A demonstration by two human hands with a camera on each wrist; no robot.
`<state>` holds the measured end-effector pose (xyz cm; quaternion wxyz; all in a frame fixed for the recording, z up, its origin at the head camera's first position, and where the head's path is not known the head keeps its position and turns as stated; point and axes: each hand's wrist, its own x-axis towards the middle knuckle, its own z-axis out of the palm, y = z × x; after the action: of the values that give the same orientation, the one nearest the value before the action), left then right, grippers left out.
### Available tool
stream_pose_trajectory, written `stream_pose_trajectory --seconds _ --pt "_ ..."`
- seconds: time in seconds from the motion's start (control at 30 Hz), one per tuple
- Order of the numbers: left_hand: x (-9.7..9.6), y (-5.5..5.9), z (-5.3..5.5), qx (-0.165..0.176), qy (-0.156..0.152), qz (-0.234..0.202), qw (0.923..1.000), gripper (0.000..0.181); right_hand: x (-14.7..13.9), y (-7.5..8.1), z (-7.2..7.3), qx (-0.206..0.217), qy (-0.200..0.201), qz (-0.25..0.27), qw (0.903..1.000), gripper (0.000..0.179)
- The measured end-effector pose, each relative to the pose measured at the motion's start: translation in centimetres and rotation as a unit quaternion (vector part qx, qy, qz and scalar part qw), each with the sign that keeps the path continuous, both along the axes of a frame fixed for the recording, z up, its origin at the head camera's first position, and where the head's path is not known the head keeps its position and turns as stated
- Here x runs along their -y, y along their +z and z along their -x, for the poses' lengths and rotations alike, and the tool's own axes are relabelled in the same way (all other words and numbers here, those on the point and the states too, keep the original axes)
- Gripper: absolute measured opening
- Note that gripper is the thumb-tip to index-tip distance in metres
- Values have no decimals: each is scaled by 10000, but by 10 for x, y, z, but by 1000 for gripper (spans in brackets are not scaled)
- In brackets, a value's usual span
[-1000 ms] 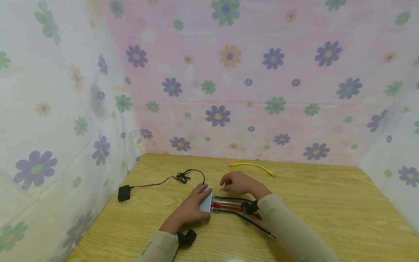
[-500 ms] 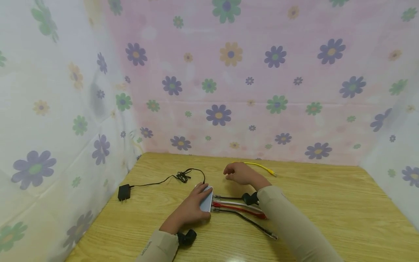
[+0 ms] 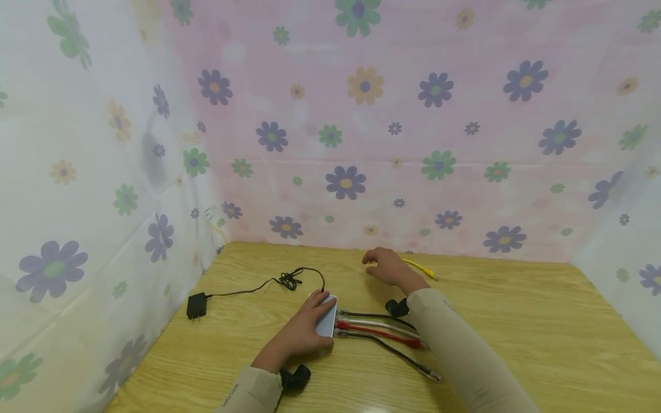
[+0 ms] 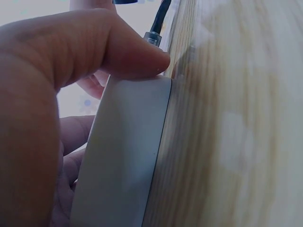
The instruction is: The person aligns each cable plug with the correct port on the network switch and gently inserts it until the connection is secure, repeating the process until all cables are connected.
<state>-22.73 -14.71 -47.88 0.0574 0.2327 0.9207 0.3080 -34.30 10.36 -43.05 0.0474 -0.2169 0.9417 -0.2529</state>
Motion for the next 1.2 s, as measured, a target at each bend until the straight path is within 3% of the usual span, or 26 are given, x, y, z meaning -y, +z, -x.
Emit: stream_pose_trajectory --seconds 0.47,0.7,1.2 --pt "1 2 1 -88 -44 -10 10000 88 -2 -14 18 -24 -433 -183 9989 36" --pt "1 0 0 207 46 -72 9997 89 -4 -19 17 189 -560 65 9982 43" --pt "2 -4 0 217 95 -41 9997 90 -8 -33 19 -39 -530 -165 9984 41"
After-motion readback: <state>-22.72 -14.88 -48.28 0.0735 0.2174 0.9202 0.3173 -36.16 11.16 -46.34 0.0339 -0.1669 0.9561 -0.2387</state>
